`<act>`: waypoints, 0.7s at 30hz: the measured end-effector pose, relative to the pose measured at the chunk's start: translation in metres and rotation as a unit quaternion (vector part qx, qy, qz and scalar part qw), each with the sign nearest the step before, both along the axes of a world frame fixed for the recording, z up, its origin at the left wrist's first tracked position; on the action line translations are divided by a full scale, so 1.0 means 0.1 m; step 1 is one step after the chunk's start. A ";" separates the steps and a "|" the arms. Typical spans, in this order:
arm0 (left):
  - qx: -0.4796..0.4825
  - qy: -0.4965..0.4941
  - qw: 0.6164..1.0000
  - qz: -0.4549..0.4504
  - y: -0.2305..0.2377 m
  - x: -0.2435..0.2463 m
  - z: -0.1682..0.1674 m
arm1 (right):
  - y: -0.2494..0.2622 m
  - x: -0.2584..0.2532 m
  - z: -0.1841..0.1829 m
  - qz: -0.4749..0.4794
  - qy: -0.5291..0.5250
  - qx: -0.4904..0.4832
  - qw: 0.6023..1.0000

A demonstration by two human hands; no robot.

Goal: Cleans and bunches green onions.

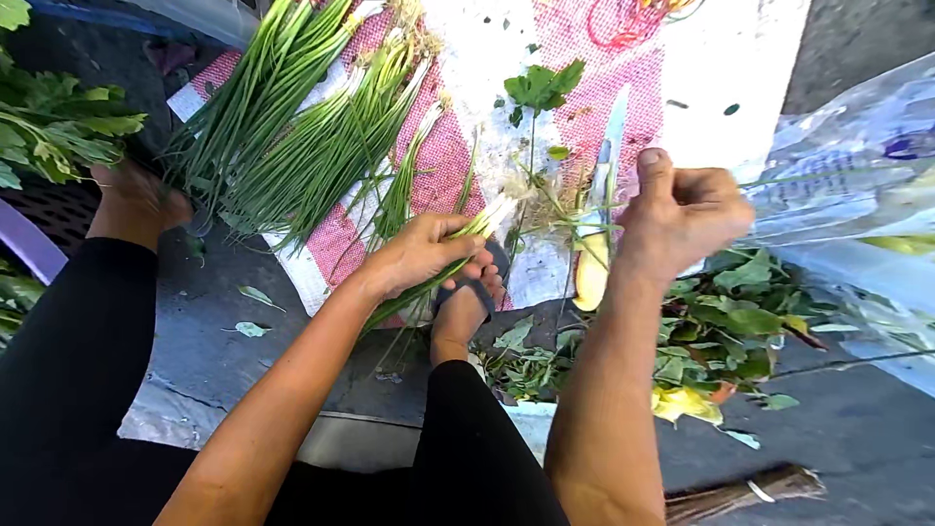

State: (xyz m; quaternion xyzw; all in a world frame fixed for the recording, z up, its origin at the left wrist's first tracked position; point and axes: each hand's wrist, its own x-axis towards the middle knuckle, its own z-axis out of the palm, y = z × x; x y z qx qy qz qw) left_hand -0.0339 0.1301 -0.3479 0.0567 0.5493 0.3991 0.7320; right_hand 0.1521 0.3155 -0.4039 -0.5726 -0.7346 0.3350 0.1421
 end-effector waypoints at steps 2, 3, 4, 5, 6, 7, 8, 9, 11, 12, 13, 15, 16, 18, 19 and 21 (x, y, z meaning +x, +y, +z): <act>-0.005 -0.028 0.999 0.041 -0.07 -0.01 -0.07 | 0.09 0.13 0.09 -0.004 -0.056 -0.007 0.998; -0.014 -0.034 0.998 0.053 -0.08 -0.03 -0.09 | 0.07 0.15 0.13 0.011 -0.084 0.004 0.996; -0.028 -0.043 0.997 0.062 -0.07 -0.05 -0.11 | 0.05 0.17 0.15 0.028 -0.117 0.025 0.992; -0.033 -0.052 0.996 0.070 -0.06 -0.06 -0.11 | 0.02 0.21 0.15 0.044 -0.155 0.045 0.986; -0.037 -0.055 0.995 0.077 -0.05 -0.07 -0.11 | 0.00 0.25 0.16 0.062 -0.188 0.044 0.979; -0.040 -0.054 0.994 0.083 -0.04 -0.08 -0.11 | -0.02 0.27 0.18 0.075 -0.207 0.020 0.975; -0.042 -0.053 0.994 0.087 -0.03 -0.08 -0.11 | -0.05 0.26 0.20 0.076 -0.217 -0.006 0.973; -0.046 -0.052 0.994 0.090 -0.01 -0.09 -0.11 | -0.10 0.25 0.21 0.059 -0.217 -0.014 0.974; -0.044 -0.050 0.993 0.094 0.02 -0.08 -0.12 | -0.21 0.22 0.20 0.029 -0.179 0.003 0.983; -0.043 -0.049 0.993 0.098 0.03 -0.08 -0.12 | -0.25 0.19 0.21 0.022 -0.166 -0.004 0.986; -0.043 -0.049 0.993 0.100 0.03 -0.07 -0.13 | -0.30 0.16 0.21 0.021 -0.167 -0.011 0.986; -0.049 -0.048 0.991 0.119 0.05 -0.03 -0.14 | -0.38 0.09 0.23 0.042 -0.148 -0.032 0.988; -0.051 -0.049 0.988 0.135 0.06 -0.02 -0.14 | -0.43 0.07 0.25 0.077 -0.100 -0.044 0.991; -0.061 -0.047 0.982 0.171 0.09 0.03 -0.13 | -0.60 0.00 0.30 0.172 0.020 -0.076 0.982; -0.067 -0.042 0.979 0.186 0.12 0.05 -0.12 | -0.71 -0.06 0.33 0.205 0.074 -0.097 0.971; -0.080 -0.029 0.976 0.200 0.17 0.09 -0.10 | -0.91 -0.19 0.36 0.240 0.127 -0.115 0.955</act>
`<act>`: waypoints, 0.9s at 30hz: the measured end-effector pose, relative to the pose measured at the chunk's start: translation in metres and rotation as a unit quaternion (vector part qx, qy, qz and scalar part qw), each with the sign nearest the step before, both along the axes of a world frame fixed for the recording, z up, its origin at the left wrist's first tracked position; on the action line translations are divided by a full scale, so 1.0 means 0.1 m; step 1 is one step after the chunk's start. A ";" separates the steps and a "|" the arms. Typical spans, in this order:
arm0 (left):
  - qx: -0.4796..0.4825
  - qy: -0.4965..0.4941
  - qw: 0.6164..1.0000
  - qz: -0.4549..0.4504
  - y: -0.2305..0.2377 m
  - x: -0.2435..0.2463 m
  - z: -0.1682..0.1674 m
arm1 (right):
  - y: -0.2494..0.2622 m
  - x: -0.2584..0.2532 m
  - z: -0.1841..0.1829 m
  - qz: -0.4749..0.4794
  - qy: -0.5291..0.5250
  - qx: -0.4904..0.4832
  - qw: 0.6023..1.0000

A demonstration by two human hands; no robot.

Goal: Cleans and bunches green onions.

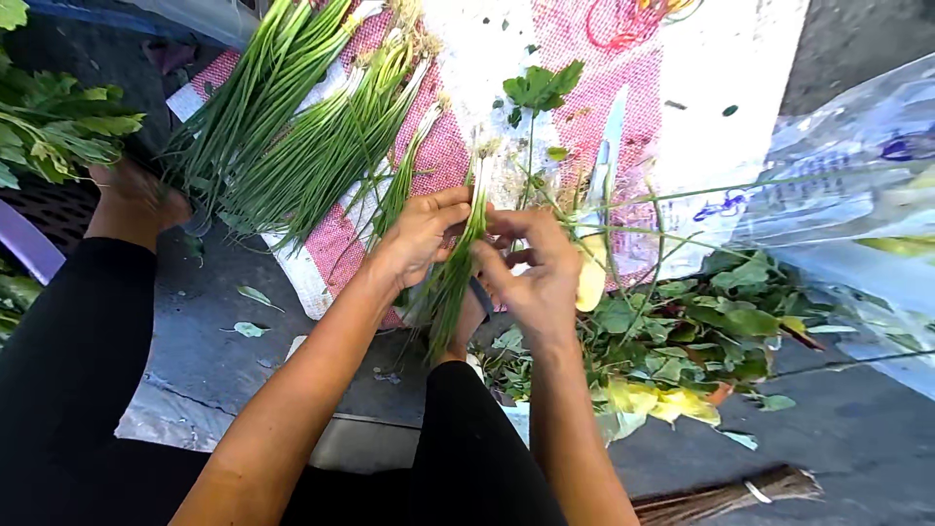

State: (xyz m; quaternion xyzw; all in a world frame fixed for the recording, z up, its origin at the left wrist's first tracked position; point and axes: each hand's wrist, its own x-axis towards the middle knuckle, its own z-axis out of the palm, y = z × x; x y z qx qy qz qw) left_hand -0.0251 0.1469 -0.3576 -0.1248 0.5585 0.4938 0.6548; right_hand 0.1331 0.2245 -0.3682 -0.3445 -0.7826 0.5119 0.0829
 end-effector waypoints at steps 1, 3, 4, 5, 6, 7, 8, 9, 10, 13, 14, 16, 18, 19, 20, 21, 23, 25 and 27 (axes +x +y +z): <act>-0.003 0.005 1.000 -0.001 0.01 0.01 0.00 | -0.08 -0.04 -0.01 0.000 0.002 0.005 1.000; -0.018 0.023 1.000 -0.004 0.01 0.03 0.00 | -0.18 -0.10 -0.04 -0.028 -0.013 0.020 0.999; -0.020 0.029 0.999 -0.007 0.01 0.02 0.00 | -0.20 -0.12 -0.05 -0.048 -0.019 0.012 0.999; -0.021 0.035 0.999 -0.010 0.01 0.02 0.00 | -0.20 -0.13 -0.06 -0.067 -0.020 -0.008 0.998; -0.022 0.042 0.999 -0.014 0.00 0.01 0.01 | -0.19 -0.14 -0.06 -0.085 -0.021 -0.037 0.995; -0.023 0.048 0.998 -0.018 0.00 0.01 0.01 | -0.17 -0.14 -0.04 -0.101 -0.021 -0.072 0.992; -0.022 0.055 0.998 -0.020 -0.01 0.02 0.01 | -0.14 -0.14 -0.03 -0.113 -0.023 -0.106 0.988; -0.019 0.059 0.998 -0.023 -0.02 0.02 0.01 | -0.12 -0.14 -0.02 -0.118 -0.026 -0.130 0.984; -0.015 0.061 0.998 -0.025 -0.03 0.01 0.00 | -0.10 -0.14 -0.02 -0.117 -0.030 -0.142 0.982; -0.010 0.072 0.997 -0.037 -0.04 0.01 -0.01 | -0.05 -0.14 -0.03 -0.099 -0.058 -0.157 0.981; -0.010 0.077 0.996 -0.042 -0.04 0.01 0.00 | -0.04 -0.14 -0.03 -0.089 -0.065 -0.163 0.980; -0.001 0.099 0.993 -0.062 -0.05 0.02 0.00 | -0.01 -0.14 -0.02 -0.065 -0.077 -0.171 0.980; 0.040 0.146 0.983 -0.106 -0.11 0.01 -0.05 | -0.01 -0.13 -0.03 -0.034 -0.082 -0.146 0.985; 0.071 0.167 0.974 -0.135 -0.14 0.00 -0.08 | -0.01 -0.13 -0.04 -0.019 -0.084 -0.122 0.989; 0.090 0.176 0.967 -0.161 -0.16 -0.01 -0.10 | -0.01 -0.13 -0.04 -0.004 -0.088 -0.095 0.992; 0.099 0.180 0.962 -0.179 -0.17 -0.02 -0.11 | 0.00 -0.12 -0.04 0.007 -0.096 -0.066 0.993; 0.092 0.176 0.959 -0.203 -0.17 -0.04 -0.11 | 0.03 -0.11 -0.03 0.026 -0.116 -0.023 0.993; 0.094 0.177 0.952 -0.232 -0.19 -0.08 -0.11 | 0.11 -0.06 -0.03 0.046 -0.126 0.012 0.991; 0.111 0.165 0.948 -0.247 -0.20 -0.12 -0.09 | 0.19 -0.01 -0.05 0.059 -0.130 0.031 0.989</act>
